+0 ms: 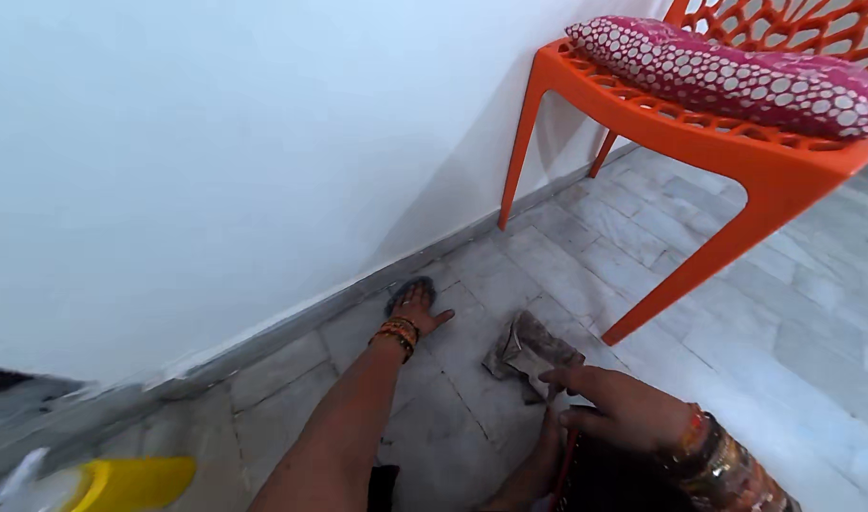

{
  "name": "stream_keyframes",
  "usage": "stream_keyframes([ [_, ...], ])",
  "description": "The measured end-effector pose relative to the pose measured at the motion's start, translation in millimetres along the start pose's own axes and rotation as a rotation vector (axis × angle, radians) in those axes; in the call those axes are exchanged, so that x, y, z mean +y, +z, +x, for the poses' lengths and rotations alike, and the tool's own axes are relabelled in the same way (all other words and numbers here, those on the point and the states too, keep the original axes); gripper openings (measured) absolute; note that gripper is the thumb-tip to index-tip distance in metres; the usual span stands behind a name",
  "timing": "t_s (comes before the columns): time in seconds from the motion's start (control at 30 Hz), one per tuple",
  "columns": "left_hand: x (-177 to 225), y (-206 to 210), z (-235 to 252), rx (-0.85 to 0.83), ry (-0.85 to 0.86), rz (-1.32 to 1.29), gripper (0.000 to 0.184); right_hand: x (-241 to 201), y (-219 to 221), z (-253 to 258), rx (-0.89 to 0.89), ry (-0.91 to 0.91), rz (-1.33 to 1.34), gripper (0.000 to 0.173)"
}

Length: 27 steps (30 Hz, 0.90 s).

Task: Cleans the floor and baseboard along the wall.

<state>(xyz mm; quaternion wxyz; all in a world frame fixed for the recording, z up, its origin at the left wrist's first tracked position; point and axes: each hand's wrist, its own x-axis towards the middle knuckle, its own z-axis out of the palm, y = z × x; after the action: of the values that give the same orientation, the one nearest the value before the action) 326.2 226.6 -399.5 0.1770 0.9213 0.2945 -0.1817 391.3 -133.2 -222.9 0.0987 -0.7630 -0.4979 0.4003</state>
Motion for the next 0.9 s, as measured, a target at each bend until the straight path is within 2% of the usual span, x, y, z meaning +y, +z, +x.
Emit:
stream_keyframes([
  [0.23,82.0,-43.5,97.5,-0.054,0.146,0.12,0.105,14.6,-2.1,5.4,0.018,-0.093,0.053,0.053],
  [0.4,101.1,-44.6,122.9,-0.028,0.185,0.125,0.108,22.4,-5.1,17.5,-0.003,-0.064,0.097,0.052],
  [0.6,70.3,-29.2,80.7,-0.007,0.129,0.132,0.109,30.5,-3.9,14.5,-0.046,0.074,0.138,0.055],
  [0.9,-7.9,-17.3,-47.9,-0.143,-0.067,0.121,0.108,16.3,-1.2,5.7,-0.033,0.145,0.088,0.055],
])
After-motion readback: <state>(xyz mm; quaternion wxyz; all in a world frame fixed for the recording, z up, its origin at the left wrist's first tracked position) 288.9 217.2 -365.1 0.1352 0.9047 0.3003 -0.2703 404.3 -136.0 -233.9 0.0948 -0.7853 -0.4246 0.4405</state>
